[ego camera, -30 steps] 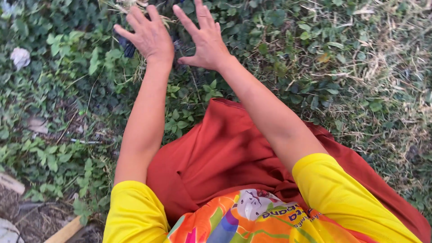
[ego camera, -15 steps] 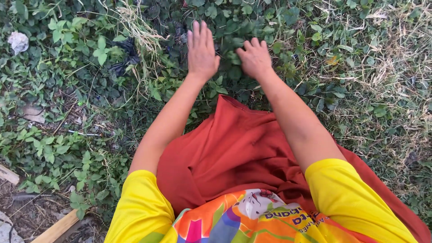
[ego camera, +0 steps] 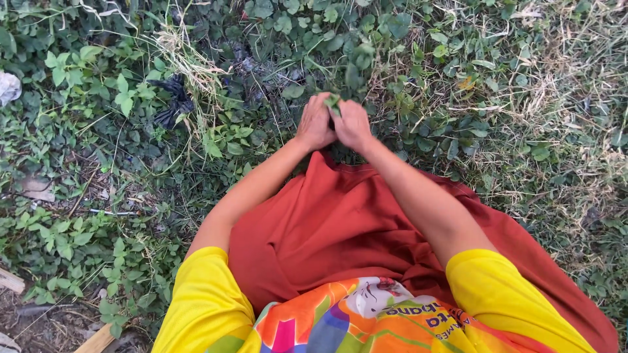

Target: Picking and sorting green plants from the ground while sitting outdoors.

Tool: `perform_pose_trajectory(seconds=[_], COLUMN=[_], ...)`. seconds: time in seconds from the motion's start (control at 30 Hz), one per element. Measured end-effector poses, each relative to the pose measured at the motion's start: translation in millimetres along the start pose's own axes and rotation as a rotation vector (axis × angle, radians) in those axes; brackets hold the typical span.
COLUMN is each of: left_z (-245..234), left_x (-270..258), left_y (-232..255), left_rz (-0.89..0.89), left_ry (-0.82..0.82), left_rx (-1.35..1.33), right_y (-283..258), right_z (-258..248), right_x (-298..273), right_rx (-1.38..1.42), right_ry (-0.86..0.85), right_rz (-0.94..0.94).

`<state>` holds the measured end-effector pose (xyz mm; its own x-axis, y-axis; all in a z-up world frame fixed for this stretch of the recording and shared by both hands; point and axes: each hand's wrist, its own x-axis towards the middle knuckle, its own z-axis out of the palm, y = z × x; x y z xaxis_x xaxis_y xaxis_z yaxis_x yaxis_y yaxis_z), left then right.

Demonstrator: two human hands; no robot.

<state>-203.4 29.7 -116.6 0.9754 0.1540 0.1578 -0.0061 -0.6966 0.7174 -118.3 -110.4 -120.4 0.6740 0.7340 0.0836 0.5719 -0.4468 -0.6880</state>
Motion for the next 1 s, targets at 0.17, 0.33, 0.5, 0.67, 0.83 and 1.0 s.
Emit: perform_pose_trajectory(seconds=[0.17, 0.33, 0.5, 0.67, 0.83, 1.0], left_z=[-16.3, 8.1, 40.7, 27.3, 10.0, 12.6], left_x=[-25.6, -31.8, -44.7, -26.9, -0.8, 11.6], left_y=[30.4, 22.3, 0.9, -11.1, 18.2, 3.1], left_rz=[0.238, 0.232, 0.13, -0.143, -0.514, -0.447], left_ry=[-0.077, -0.109, -0.356, 0.058, -0.246, -0.318], left_rx=[0.108, 0.038, 0.027, -0.19, 0.117, 0.256], right_y=[-28.7, -38.8, -120.7, -120.0, -29.1, -3.8], right_z=[-20.9, -31.5, -39.7, -64.7, -57.8, -49.5], right_x=[-46.0, -55.1, -70.8, -16.5, 25.1, 45.4], right_rx=[0.049, 0.074, -0.15, -0.064, -0.376, -0.489], right_ry=[0.071, 0.003, -0.375, -0.202, -0.193, -0.286], right_rz=[-0.068, -0.14, -0.244, 0.038, -0.339, -0.398])
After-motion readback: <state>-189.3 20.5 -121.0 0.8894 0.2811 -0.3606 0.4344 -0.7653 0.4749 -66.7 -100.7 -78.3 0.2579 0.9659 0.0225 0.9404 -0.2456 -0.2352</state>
